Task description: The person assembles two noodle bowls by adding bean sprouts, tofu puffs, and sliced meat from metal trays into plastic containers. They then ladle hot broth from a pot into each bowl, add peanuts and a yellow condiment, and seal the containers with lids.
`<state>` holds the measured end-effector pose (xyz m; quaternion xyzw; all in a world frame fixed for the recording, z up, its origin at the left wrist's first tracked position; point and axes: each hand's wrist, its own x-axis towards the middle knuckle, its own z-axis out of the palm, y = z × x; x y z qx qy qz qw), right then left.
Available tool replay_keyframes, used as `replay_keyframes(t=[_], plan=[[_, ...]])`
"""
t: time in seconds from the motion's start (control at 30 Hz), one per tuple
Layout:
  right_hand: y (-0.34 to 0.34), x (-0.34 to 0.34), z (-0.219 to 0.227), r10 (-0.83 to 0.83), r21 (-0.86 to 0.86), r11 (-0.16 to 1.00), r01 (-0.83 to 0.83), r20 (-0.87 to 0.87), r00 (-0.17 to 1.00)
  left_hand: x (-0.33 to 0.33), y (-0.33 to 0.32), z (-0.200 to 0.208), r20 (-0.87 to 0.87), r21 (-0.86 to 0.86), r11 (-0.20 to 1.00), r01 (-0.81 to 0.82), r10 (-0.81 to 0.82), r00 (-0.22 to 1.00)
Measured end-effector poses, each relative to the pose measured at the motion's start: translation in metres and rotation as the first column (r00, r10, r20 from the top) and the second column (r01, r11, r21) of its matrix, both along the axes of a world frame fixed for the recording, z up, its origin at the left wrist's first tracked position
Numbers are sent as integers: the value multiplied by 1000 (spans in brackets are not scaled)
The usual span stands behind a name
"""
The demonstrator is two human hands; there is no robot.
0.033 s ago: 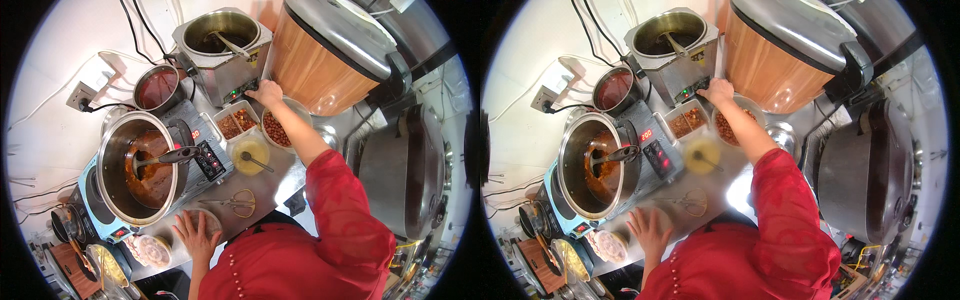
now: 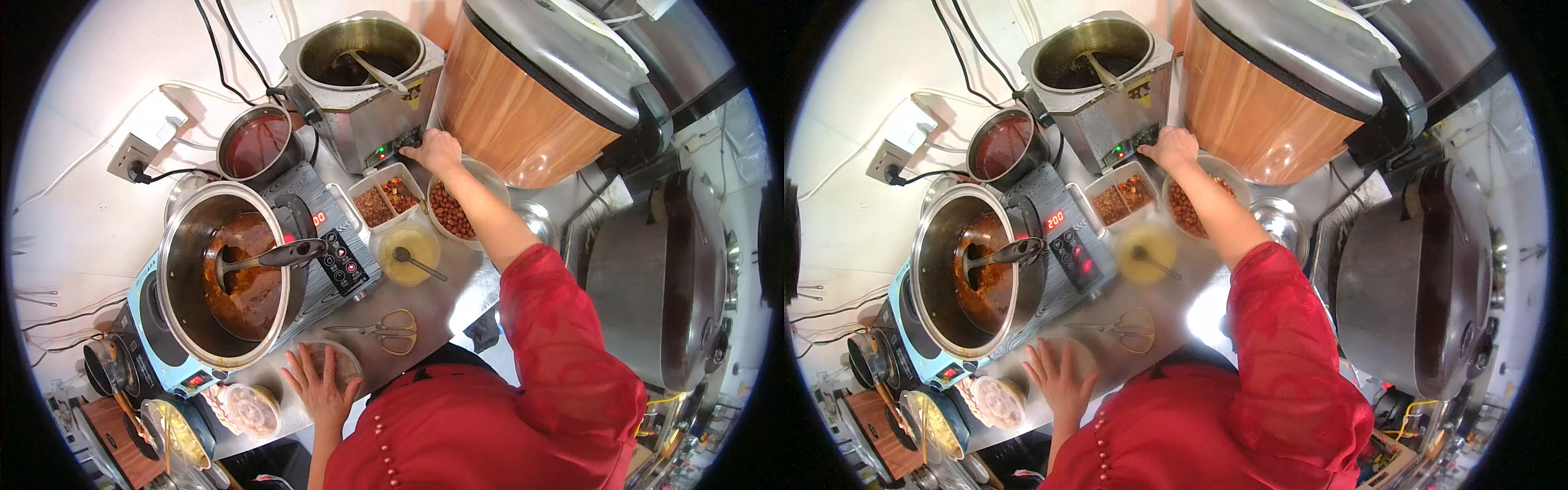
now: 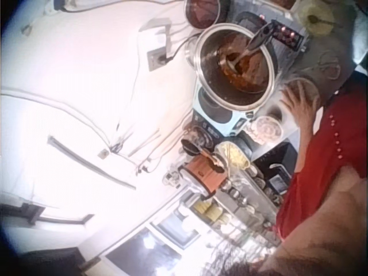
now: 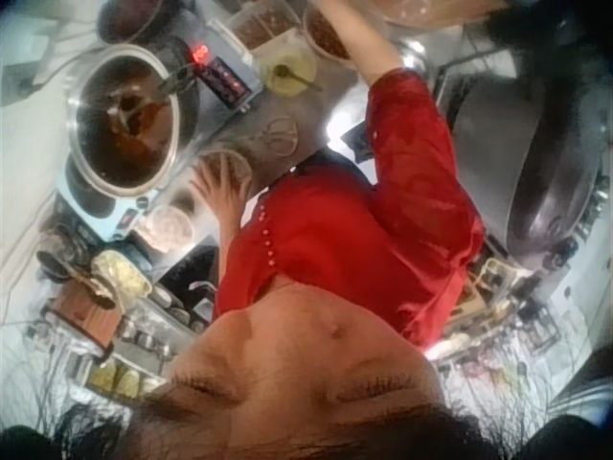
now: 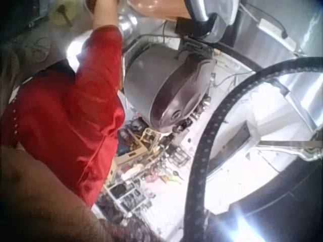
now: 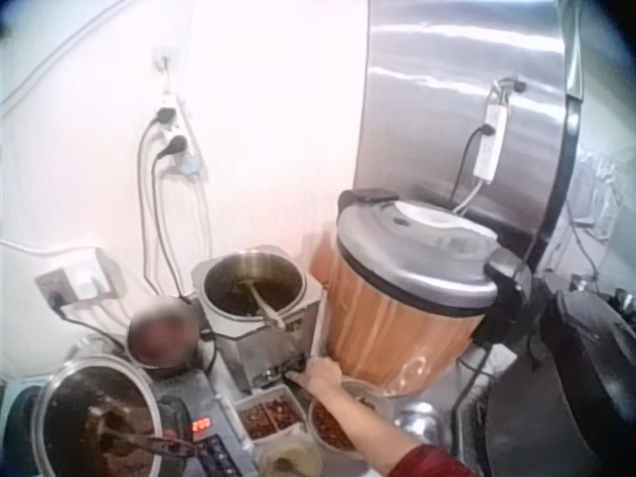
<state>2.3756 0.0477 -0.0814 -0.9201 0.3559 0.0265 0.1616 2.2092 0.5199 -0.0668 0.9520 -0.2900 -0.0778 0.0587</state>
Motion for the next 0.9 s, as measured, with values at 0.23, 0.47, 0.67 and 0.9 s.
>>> replay_keyframes(t=[0.23, 0.47, 0.67, 0.9], plan=[[-3, 2, -9, -19, -39, 999, 23, 105, 994, 1, 0, 1, 15, -11, 1000, 18, -18, 1000], [-4, 3, -6, 6, -40, 999, -2, 102, 995, 11, 4, 2, 19, 13, 993, 121, -122, 992], [26, -32, 44, 228, -342, 936, -79, 422, 878, 19, 17, 11, 13, -9, 983, 186, -185, 983], [248, -146, 27, 636, -349, 513, -785, 768, 74, -34, 9, -17, 171, -53, 980, -191, 197, 965]])
